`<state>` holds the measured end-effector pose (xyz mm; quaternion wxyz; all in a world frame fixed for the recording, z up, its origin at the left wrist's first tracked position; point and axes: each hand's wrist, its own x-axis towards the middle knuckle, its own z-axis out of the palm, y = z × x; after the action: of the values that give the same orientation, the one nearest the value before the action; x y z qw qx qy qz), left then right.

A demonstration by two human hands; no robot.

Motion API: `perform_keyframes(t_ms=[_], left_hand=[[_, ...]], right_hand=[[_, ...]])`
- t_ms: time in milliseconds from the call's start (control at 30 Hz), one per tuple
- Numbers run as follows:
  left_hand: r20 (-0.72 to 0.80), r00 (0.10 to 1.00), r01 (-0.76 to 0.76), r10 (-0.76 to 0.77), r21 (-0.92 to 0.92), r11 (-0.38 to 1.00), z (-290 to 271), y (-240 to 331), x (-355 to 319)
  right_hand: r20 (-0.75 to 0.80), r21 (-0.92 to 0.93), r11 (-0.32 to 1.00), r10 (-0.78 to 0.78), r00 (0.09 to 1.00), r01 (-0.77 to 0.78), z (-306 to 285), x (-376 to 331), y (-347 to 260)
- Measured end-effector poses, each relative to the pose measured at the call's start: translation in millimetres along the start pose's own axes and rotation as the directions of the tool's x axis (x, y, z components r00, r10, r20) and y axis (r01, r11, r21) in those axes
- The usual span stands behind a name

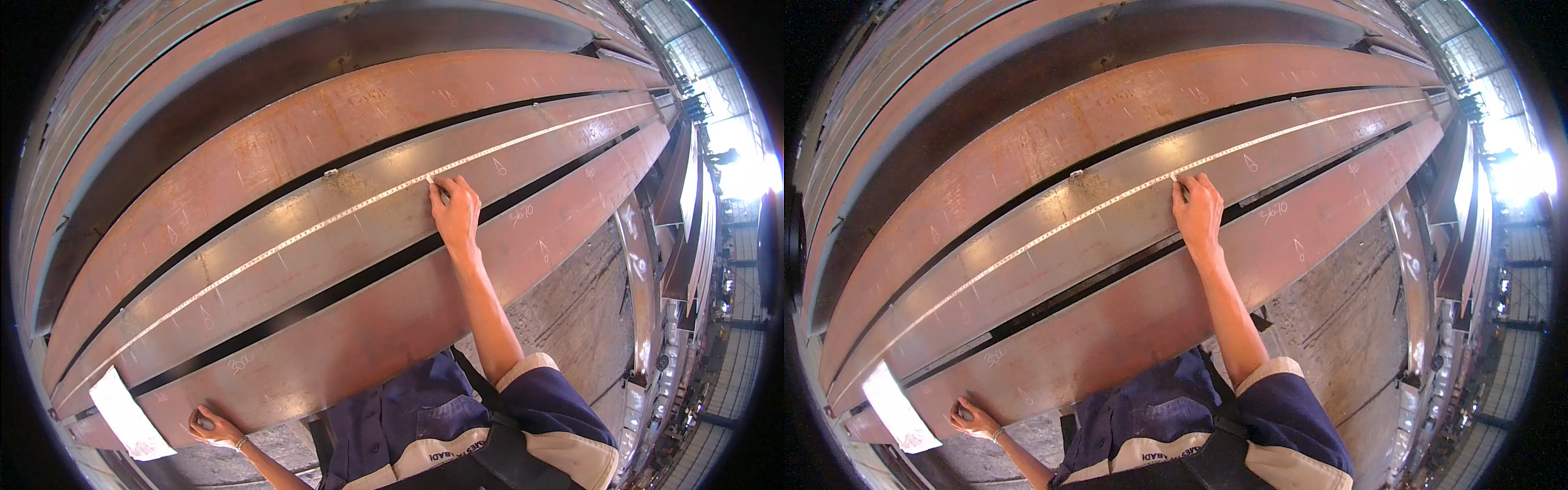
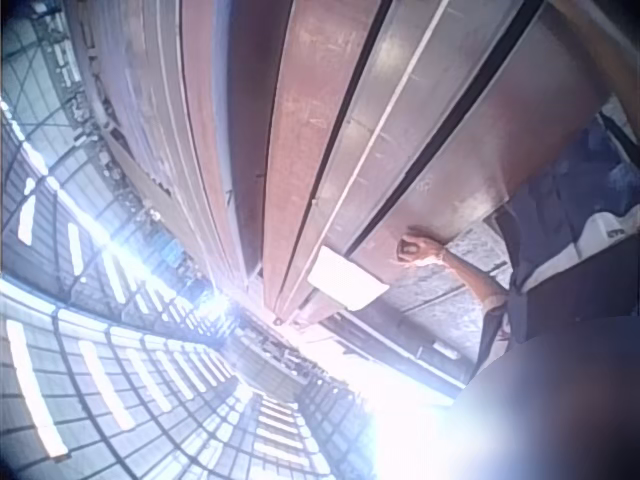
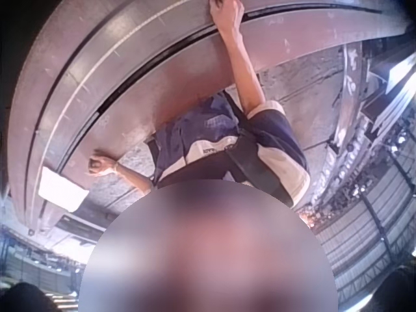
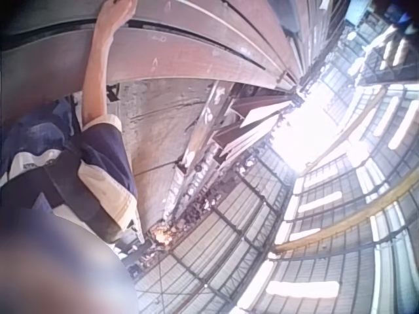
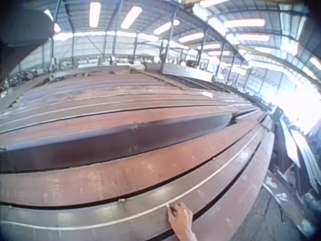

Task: The person measures long metal beams with a tape measure and marks measurements with chalk. They repeatedly measure and mark multiple beams, then briefly consult a document before continuing the marking process.

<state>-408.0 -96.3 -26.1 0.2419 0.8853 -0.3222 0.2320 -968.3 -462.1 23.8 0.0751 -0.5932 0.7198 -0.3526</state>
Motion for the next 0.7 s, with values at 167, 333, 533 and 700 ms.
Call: perform_keyframes(t_ms=[167,333,533,700], left_hand=[[0.006,1.000,-0.007,0.007,0.012,1.000,0,0,0],[-0.002,1.000,-0.008,0.008,-0.001,1.000,-1,1,0],[-0.016,1.000,-0.012,0.012,-0.001,1.000,1,2,1],[-0.003,1.000,0.002,-0.002,0.052,0.999,2,2,-1]], right_hand=[[0.058,-0.054,0.998,-0.033,0.998,0.036,-4,8,-8],[0.383,-0.521,0.849,0.141,0.913,0.087,-54,44,-27],[0.250,-0.301,0.950,0.161,0.955,-0.081,-117,48,-30],[0.186,-0.005,0.979,0.202,0.962,-0.205,-85,25,0]])
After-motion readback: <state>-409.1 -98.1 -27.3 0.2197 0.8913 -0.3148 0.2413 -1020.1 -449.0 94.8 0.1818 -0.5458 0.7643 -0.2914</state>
